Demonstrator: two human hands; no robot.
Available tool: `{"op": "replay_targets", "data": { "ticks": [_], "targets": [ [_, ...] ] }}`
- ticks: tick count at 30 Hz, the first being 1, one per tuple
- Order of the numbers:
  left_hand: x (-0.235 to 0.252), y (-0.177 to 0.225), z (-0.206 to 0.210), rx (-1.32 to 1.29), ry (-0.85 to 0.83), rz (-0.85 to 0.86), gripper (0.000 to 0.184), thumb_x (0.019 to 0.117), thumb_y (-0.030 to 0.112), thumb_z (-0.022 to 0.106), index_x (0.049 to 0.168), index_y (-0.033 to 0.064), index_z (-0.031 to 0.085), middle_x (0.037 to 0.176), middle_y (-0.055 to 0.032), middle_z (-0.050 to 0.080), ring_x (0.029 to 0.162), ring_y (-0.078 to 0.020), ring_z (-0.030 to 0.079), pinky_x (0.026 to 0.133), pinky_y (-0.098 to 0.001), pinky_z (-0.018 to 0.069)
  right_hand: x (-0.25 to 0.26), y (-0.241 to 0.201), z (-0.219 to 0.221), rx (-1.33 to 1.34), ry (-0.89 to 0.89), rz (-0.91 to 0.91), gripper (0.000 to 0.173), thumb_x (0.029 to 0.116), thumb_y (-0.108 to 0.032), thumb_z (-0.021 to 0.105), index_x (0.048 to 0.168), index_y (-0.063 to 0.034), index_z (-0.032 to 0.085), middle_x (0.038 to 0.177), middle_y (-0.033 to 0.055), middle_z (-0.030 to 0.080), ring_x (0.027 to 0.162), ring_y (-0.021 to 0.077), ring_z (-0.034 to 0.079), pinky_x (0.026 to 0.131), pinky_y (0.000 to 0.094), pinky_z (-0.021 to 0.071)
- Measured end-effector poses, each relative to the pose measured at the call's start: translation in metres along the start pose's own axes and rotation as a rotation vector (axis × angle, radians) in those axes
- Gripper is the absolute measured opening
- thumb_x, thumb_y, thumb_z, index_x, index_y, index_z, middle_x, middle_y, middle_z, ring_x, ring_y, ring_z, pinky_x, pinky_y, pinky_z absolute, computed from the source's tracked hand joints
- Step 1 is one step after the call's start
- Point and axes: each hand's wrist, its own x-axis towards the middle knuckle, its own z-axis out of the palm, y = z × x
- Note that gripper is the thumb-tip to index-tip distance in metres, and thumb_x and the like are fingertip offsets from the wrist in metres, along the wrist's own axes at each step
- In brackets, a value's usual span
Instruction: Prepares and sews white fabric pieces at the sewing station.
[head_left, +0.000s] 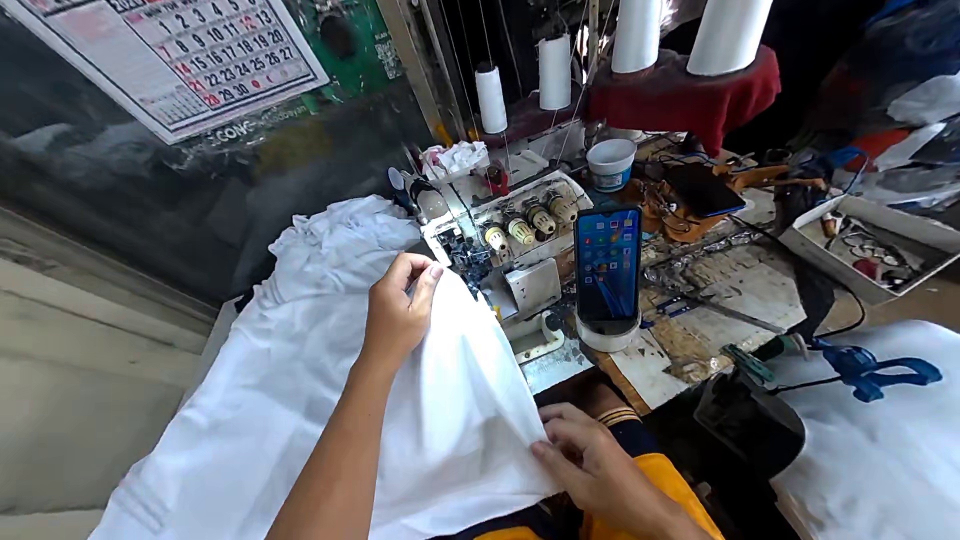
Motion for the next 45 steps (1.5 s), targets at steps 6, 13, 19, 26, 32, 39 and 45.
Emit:
{"op": "replay_targets", "data": {
  "ticks": [6, 13, 19, 26, 32, 39, 45],
  "targets": [
    [-0.003, 0.001, -0.005, -0.027, 0.039, -0.018, 0.015, 0.1043, 0.022, 0.061, 0.108, 0.0087, 0.067, 0.091, 0.0015, 0.069, 0.078, -0.0017, 0.064, 0.072, -0.0203, 0.0558, 0.009, 0.016, 0.005, -0.185, 0.089, 0.049, 0.028, 0.1026, -0.037, 0.059, 0.104, -0.0134, 0.075, 0.104, 0.0028, 0.069, 0.089, 0.0103, 0.067, 0.077, 0.0288, 0.0585],
    [0.001, -0.017, 0.006, -0.012, -0.055, 0.030, 0.017, 0.1025, 0.023, 0.063, 0.106, 0.0080, 0.070, 0.100, -0.0020, 0.071, 0.093, -0.0066, 0.068, 0.087, -0.0287, 0.0580, 0.017, -0.017, -0.008, -0.463, 0.243, 0.006, 0.022, 0.0994, -0.033, 0.064, 0.110, -0.0175, 0.074, 0.107, 0.0012, 0.069, 0.084, 0.0101, 0.069, 0.071, 0.0318, 0.0620],
    [-0.001, 0.006, -0.014, -0.016, -0.060, -0.004, 0.018, 0.1020, 0.023, 0.064, 0.108, 0.0075, 0.071, 0.104, -0.0037, 0.070, 0.096, -0.0107, 0.067, 0.087, -0.0325, 0.0577, 0.091, -0.037, -0.001, -0.057, 0.248, 0.051, 0.038, 0.0948, -0.033, 0.072, 0.130, -0.0202, 0.064, 0.102, -0.0032, 0.072, 0.085, 0.0086, 0.070, 0.076, 0.0317, 0.0613],
    [-0.004, -0.008, 0.003, 0.065, -0.010, 0.018, 0.018, 0.1022, 0.024, 0.063, 0.106, 0.0082, 0.071, 0.101, -0.0024, 0.070, 0.095, -0.0074, 0.067, 0.087, -0.0294, 0.0577, 0.092, -0.043, -0.016, 0.019, 0.155, 0.096, 0.030, 0.0967, -0.030, 0.071, 0.126, -0.0204, 0.071, 0.087, -0.0037, 0.074, 0.074, 0.0077, 0.069, 0.070, 0.0294, 0.0600],
    [-0.002, -0.011, 0.009, 0.087, -0.041, -0.014, 0.016, 0.1014, 0.021, 0.063, 0.105, 0.0072, 0.070, 0.102, -0.0034, 0.070, 0.096, -0.0080, 0.067, 0.088, -0.0302, 0.0568, 0.096, -0.042, -0.022, 0.134, 0.024, 0.072, 0.020, 0.0994, -0.027, 0.067, 0.112, -0.0123, 0.072, 0.084, -0.0004, 0.073, 0.071, 0.0090, 0.068, 0.066, 0.0273, 0.0583],
    [-0.037, 0.020, -0.006, 0.232, -0.147, -0.010, 0.016, 0.1010, 0.027, 0.063, 0.106, 0.0152, 0.073, 0.100, 0.0039, 0.068, 0.090, -0.0054, 0.066, 0.079, -0.0280, 0.0575, 0.046, -0.036, -0.010, 0.284, -0.016, 0.042, 0.022, 0.1012, -0.027, 0.066, 0.097, -0.0061, 0.070, 0.074, -0.0009, 0.068, 0.060, 0.0053, 0.062, 0.055, 0.0215, 0.0522],
    [-0.034, 0.030, 0.003, 0.327, -0.089, -0.046, 0.017, 0.1045, 0.026, 0.059, 0.105, 0.0113, 0.068, 0.096, -0.0017, 0.065, 0.080, -0.0119, 0.064, 0.071, -0.0335, 0.0559, 0.043, -0.032, -0.006, 0.242, 0.026, 0.005, 0.030, 0.1041, -0.031, 0.060, 0.087, -0.0083, 0.067, 0.063, -0.0034, 0.054, 0.052, 0.0037, 0.049, 0.048, 0.0199, 0.0403]
  ]
}}
